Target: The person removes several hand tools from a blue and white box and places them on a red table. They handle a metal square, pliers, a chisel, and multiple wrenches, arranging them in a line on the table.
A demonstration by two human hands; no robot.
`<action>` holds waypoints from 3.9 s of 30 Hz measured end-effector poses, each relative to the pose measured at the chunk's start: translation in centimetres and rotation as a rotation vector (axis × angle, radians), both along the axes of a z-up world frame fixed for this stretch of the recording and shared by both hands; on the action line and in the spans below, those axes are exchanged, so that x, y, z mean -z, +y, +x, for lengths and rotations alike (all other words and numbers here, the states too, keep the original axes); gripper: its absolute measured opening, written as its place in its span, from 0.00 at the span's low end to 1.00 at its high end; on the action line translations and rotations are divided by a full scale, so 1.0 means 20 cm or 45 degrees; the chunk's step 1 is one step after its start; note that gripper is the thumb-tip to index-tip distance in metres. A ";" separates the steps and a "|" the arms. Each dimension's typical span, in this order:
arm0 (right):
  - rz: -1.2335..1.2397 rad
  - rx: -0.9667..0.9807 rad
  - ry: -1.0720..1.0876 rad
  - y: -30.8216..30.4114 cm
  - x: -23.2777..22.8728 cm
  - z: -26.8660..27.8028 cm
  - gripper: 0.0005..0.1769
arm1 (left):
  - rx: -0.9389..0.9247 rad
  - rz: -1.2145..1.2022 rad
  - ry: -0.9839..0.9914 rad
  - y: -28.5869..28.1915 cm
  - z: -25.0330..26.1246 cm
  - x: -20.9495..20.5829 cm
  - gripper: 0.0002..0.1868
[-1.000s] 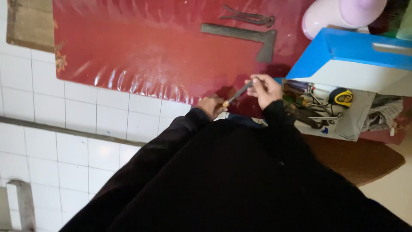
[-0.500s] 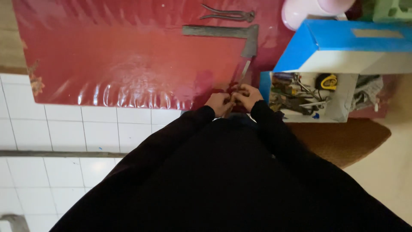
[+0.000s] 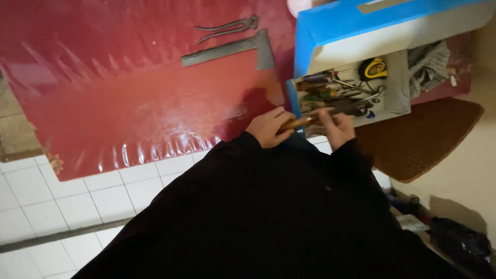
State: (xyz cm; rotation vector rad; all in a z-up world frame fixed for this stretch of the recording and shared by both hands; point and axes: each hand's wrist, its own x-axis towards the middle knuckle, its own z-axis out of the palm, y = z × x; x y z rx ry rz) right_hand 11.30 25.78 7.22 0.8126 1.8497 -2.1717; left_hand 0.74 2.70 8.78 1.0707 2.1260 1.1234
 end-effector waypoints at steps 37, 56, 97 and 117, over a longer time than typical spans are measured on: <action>1.227 -0.598 -0.011 0.70 0.41 -0.18 0.28 | -0.322 -0.831 0.920 0.60 0.23 0.32 0.20; 1.507 -0.982 0.532 0.78 0.61 -0.19 0.13 | -0.338 -0.719 0.934 0.58 0.21 0.34 0.23; 0.047 0.731 0.236 0.92 0.29 0.19 0.08 | -0.102 -0.595 0.798 0.73 0.22 0.39 0.30; 1.153 -0.652 -0.091 0.90 0.55 -0.09 0.12 | -0.106 -0.583 0.776 0.69 0.19 0.46 0.14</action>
